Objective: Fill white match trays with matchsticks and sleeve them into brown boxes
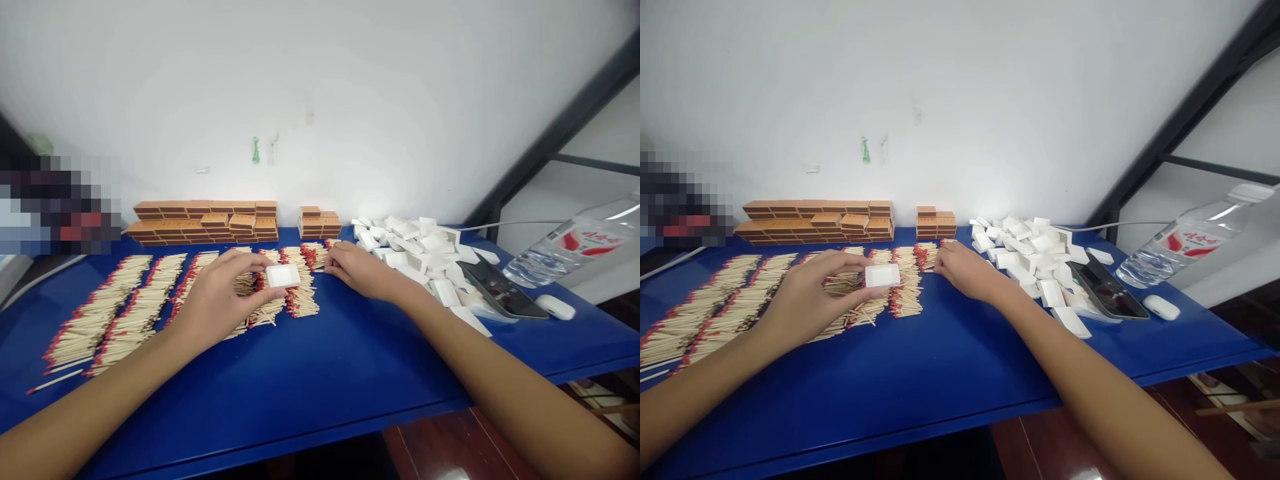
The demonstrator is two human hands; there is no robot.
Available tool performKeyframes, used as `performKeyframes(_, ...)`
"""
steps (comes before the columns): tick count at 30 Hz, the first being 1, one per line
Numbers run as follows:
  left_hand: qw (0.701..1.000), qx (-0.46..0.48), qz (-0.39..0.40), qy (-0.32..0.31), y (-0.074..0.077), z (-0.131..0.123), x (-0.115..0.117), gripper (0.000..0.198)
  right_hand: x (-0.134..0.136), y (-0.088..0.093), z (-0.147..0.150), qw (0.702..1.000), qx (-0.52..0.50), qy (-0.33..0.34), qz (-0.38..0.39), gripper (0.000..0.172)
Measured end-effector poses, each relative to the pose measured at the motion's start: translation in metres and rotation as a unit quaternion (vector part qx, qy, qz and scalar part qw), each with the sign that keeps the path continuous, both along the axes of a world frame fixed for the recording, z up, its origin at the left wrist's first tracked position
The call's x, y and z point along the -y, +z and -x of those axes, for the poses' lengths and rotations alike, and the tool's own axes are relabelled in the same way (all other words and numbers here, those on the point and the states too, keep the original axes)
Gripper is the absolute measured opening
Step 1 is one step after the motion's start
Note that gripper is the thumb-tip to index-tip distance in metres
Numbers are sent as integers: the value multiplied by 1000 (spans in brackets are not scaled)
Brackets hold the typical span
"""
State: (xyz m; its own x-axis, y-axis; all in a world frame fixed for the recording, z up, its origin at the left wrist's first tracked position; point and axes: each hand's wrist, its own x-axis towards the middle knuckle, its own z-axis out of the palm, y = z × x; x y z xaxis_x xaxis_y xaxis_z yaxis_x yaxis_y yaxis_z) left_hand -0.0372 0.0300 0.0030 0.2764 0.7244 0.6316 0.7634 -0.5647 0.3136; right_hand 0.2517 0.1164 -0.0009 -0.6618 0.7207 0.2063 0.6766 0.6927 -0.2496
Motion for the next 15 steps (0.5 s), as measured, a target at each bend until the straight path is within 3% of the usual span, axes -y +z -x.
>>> performKeyframes(8,999,-28,-28,-14,-2,-1,0,37,42,26,23,990,-123,46,-42,9)
performKeyframes(15,999,-25,-22,-37,-2,-6,4,37,63,20,46,990,-102,74,-64,14)
